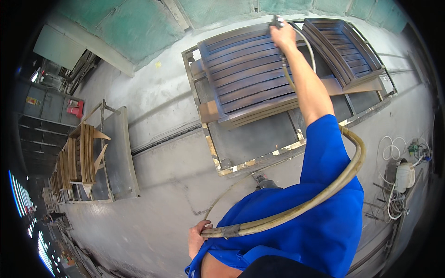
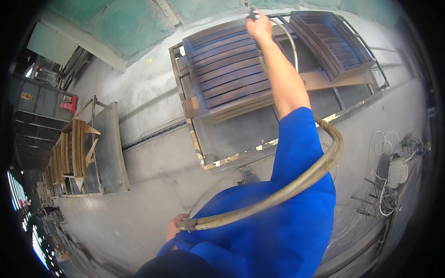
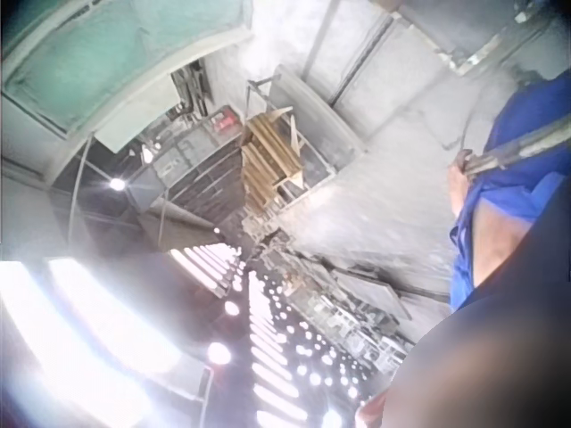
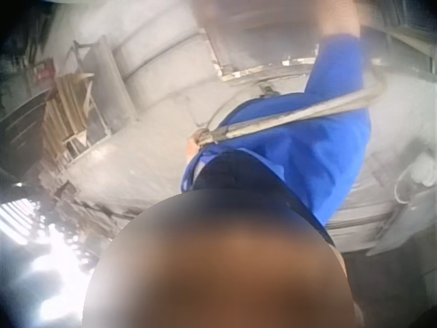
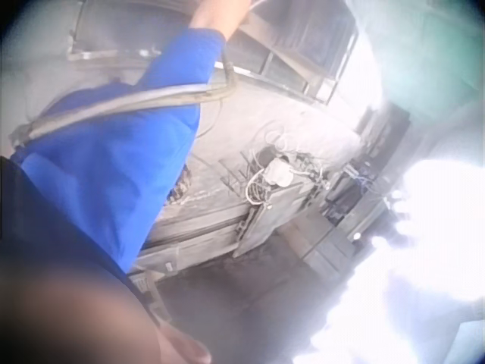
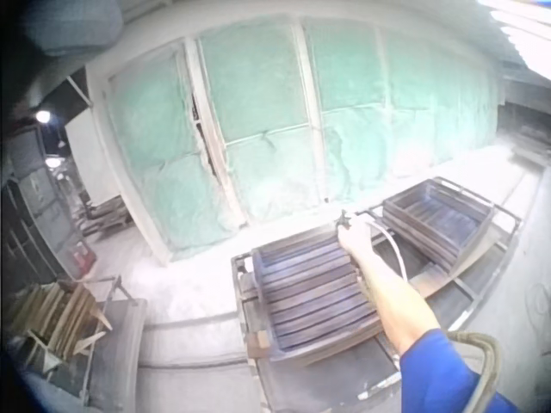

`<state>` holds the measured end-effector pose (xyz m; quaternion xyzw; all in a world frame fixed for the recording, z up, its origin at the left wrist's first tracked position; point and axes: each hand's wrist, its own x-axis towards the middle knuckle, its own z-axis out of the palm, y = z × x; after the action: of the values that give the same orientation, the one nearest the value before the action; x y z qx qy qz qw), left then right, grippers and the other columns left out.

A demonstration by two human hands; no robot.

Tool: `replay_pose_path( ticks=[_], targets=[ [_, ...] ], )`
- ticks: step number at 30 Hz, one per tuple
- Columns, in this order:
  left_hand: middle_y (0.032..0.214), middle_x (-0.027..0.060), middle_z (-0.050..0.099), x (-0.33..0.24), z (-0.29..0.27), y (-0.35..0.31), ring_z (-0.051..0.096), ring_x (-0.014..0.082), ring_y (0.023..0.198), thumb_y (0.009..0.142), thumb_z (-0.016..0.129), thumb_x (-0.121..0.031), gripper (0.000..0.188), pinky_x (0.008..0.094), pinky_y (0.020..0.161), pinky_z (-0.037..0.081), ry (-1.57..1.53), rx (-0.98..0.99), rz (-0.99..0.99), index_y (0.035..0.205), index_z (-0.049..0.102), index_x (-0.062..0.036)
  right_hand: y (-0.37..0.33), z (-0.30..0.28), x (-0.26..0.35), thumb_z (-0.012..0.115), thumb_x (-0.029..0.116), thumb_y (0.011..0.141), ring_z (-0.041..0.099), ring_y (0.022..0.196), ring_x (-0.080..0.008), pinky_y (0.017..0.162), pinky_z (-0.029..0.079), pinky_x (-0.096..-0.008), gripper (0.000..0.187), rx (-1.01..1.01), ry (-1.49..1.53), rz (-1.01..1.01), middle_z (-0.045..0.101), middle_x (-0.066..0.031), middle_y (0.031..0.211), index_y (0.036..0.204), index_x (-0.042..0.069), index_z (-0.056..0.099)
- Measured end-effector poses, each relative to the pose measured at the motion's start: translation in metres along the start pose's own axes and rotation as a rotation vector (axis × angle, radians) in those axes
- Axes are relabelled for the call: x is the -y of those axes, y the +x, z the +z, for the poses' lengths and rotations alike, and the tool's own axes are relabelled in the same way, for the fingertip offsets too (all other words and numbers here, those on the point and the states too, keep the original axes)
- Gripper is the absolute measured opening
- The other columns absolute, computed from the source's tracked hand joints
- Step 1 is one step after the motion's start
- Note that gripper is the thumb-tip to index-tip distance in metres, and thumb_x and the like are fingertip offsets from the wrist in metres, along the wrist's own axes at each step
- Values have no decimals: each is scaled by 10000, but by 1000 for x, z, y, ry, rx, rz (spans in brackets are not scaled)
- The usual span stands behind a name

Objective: The person uses a spray gun to apply a dark coating to wooden furniture frames and slatted panels in a workshop. The person moves around the items, spraying different sides and surfaces systematically.

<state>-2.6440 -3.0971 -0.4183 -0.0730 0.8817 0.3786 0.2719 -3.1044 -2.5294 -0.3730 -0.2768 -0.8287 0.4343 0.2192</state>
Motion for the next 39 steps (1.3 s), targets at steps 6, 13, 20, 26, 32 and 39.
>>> replay_pose_path(
  ticks=[6, 13, 20, 26, 32, 39],
  targets=[
    [786, 171, 748, -31, 1, -4, 753, 256, 750, 849, 728, -136, 285, 367, 699, 554, 88, -6, -36, 1106, 752, -14, -2, -10, -27, 672, 223, 914, 768, 726, -267, 742, 621, -386, 620, -144, -50, -58, 781, -154, 914, 1523, 236, 556],
    [723, 217, 686, -51, 23, -46, 640, 310, 637, 947, 732, -142, 175, 425, 656, 514, 118, -115, -72, 1085, 762, -37, -70, -5, 4, 696, 202, 956, 749, 805, -163, 538, 569, -314, 554, 219, 284, -68, 751, -66, 988, 1498, 201, 582],
    [712, 202, 678, -20, 54, -103, 625, 317, 632, 949, 744, -162, 175, 430, 655, 513, 85, -188, -82, 1089, 763, -59, -184, -73, 8, 669, 169, 994, 662, 713, -96, 458, 466, -260, 554, 411, 483, -208, 671, -11, 847, 1530, 121, 539],
    [788, 178, 719, 44, 91, -131, 694, 289, 718, 933, 759, -178, 195, 406, 690, 543, -7, -206, -31, 1092, 766, -66, -261, -144, -34, 677, 233, 1020, 653, 705, -86, 440, 464, -250, 577, 455, 435, -126, 660, -15, 857, 1565, 146, 506],
    [820, 180, 726, 62, 146, -155, 692, 285, 744, 962, 751, -232, 218, 411, 702, 546, -29, -373, -29, 1074, 766, -45, -242, -180, -67, 696, 267, 1005, 672, 679, -96, 485, 533, -270, 558, 310, 227, -182, 726, -22, 914, 1542, 258, 543],
    [778, 187, 704, -18, 202, -149, 670, 262, 727, 988, 717, -275, 267, 406, 703, 525, -104, -404, -247, 1016, 763, -13, -175, -145, -76, 708, 266, 988, 701, 664, -133, 499, 550, -298, 563, 337, 154, -15, 754, -72, 960, 1524, 192, 554]
  ],
)
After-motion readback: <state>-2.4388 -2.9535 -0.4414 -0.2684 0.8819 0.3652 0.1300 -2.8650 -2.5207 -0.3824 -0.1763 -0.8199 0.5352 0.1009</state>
